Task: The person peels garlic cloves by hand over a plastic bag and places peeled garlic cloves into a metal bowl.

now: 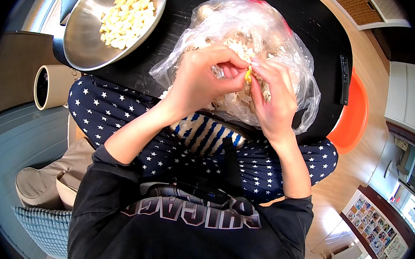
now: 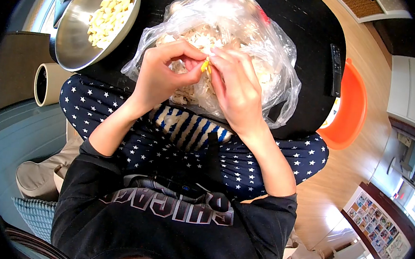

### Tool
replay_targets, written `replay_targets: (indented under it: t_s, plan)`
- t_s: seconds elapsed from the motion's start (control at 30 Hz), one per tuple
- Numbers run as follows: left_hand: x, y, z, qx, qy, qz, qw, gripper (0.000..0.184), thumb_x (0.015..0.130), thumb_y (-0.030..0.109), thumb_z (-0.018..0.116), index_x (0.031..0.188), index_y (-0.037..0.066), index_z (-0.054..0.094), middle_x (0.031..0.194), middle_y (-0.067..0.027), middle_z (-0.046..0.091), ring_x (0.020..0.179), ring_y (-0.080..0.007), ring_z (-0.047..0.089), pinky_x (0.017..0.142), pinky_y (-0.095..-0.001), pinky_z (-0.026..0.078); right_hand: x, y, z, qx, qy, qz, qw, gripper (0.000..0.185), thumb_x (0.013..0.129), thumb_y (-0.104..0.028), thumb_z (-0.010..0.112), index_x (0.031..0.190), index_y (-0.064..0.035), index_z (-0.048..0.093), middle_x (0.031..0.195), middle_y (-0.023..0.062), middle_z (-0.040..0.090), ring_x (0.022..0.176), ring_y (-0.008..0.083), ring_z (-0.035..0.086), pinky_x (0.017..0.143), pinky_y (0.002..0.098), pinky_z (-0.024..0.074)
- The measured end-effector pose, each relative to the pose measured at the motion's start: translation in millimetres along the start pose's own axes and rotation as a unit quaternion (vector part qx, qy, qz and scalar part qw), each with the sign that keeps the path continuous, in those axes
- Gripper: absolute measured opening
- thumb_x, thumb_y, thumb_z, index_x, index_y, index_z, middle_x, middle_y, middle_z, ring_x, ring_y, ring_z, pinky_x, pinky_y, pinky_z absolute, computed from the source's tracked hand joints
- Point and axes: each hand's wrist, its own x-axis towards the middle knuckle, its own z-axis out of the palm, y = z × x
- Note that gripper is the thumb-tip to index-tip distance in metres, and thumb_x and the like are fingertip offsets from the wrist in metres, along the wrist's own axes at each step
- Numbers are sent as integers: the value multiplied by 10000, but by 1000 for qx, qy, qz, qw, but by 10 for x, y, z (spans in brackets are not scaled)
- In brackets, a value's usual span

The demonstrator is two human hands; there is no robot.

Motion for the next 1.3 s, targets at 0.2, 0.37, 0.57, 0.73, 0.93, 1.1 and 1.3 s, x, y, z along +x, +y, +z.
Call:
replay_targets:
  t_s: [0.2,0.37,0.57,0.73,0.93,1.1,1.3]
  plan:
    - [-23,26,13,43,17,5,999,107,681,-28,645,781,-11,611,677,-52,598,592,-81,549,581,-196,456,-45,39,24,-45,-19,-57,997,350,655,109,642,989,34,567,967,152,615,844,313,585,719,344,500]
    - [-22,-26,25,-30,18,-45,998,94,702,-22,646,792,-11,619,700,-38,612,616,-58,546,590,-184,452,-1,-22,32,9,3,1,1000,305,682,92,643,972,21,579,960,145,620,843,281,599,728,321,498]
    - [4,22,-50,-44,-34,-55,997,138,766,-38,609,902,-37,627,872,-59,629,762,-77,579,708,-188,463,23,-88,-44,85,11,121,989,278,702,83,640,964,1,593,945,126,627,851,249,608,736,297,486]
    - [20,4,-30,-24,-6,-6,1000,148,709,-13,666,858,-9,663,740,-59,644,653,-68,587,624,-191,474,52,-71,-71,53,8,78,996,272,699,90,636,955,4,597,943,126,627,862,256,604,736,304,485]
    - [23,10,-52,-31,-22,-10,999,129,702,-16,665,831,-13,659,694,-54,629,623,-70,580,607,-193,468,44,-16,-75,32,-8,10,999,314,673,114,628,970,17,597,961,154,619,861,287,595,732,329,490]
    - [-12,9,-28,-41,-17,-65,997,80,694,-6,656,771,-14,634,627,-16,576,582,-50,510,564,-184,419,-13,6,-36,-11,-21,-27,999,401,616,122,619,1005,30,584,971,159,615,863,304,584,728,346,497]
    - [-20,14,-28,-53,-17,-110,992,94,670,-13,658,755,-1,617,622,-3,569,588,-46,505,568,-183,419,-21,11,-3,-21,-16,-31,999,378,627,120,622,991,26,583,947,150,616,845,296,586,720,335,494]
